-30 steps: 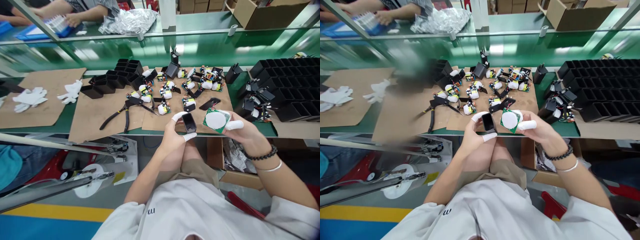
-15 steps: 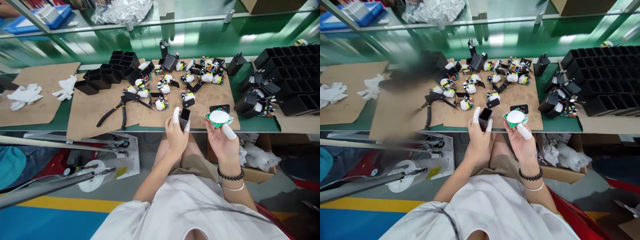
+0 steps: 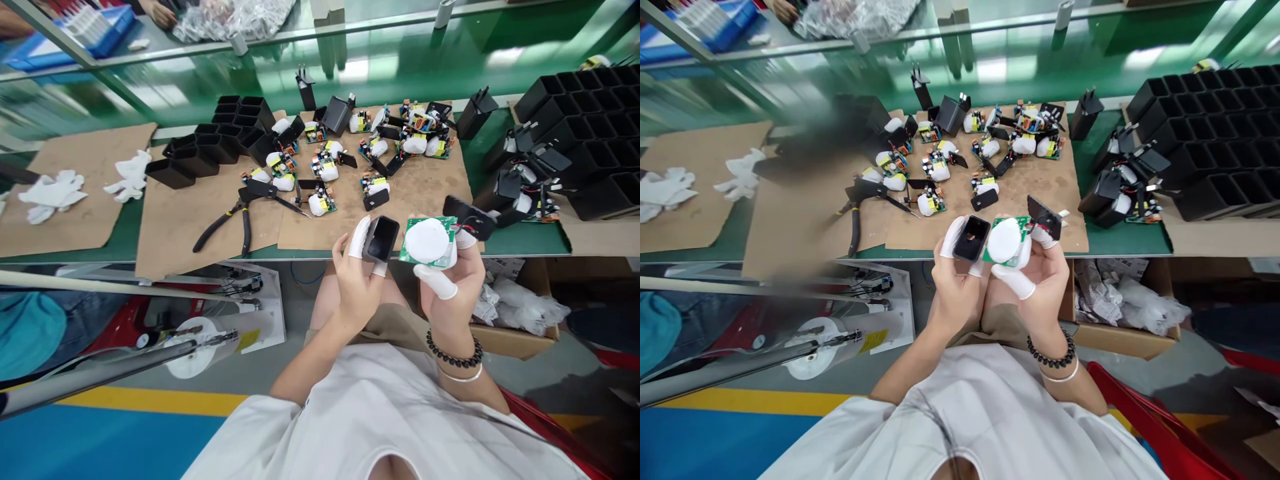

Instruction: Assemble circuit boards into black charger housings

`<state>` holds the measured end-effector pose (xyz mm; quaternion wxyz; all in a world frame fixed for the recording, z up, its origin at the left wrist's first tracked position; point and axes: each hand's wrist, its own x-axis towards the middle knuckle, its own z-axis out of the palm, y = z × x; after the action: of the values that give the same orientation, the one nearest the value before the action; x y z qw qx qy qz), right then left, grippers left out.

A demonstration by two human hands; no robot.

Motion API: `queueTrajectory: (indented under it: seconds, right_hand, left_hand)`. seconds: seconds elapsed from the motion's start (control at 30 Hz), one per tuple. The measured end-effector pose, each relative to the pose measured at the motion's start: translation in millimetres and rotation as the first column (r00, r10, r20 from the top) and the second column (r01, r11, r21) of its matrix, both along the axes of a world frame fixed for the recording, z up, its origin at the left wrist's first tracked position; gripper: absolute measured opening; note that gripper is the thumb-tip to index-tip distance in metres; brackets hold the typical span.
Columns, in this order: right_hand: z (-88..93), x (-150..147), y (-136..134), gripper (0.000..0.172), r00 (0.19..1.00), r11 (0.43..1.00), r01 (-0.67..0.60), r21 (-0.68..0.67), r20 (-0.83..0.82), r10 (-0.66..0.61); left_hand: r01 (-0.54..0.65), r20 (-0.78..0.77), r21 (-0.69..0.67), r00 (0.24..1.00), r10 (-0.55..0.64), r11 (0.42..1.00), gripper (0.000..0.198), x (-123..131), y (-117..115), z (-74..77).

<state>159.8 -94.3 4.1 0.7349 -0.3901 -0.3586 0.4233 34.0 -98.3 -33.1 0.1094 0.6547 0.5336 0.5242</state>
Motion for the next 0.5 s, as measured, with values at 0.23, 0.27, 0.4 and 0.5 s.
queueTrajectory:
  seconds: [0.23,0.27,0.4,0.5]
  right_hand:
    - [25.0,-28.1,-11.2,0.042,0.975,0.968,-0.064,0.243,0.221,0.009]
    - [26.5,-28.8,-11.9,0.044,0.975,0.964,-0.071,0.256,0.222,0.013]
    - [27.4,-27.3,-14.5,0.054,0.97,0.959,-0.052,0.279,0.243,-0.018]
    - [26.7,-25.6,-17.2,0.059,0.958,0.968,-0.058,0.246,0.285,-0.015]
  left_hand:
    - [0.011,-0.008,0.159,1.0,-0.01,0.987,0.058,1.3,-9.5,26.6]
    - [0.003,-0.007,0.18,1.0,-0.002,0.984,0.058,1.3,-9.1,27.7]
    - [-0.004,0.016,0.204,1.0,0.001,0.979,0.056,2.9,-8.2,27.7]
    - [-0.007,0.079,0.175,0.997,-0.007,0.984,0.052,5.7,-9.4,23.3]
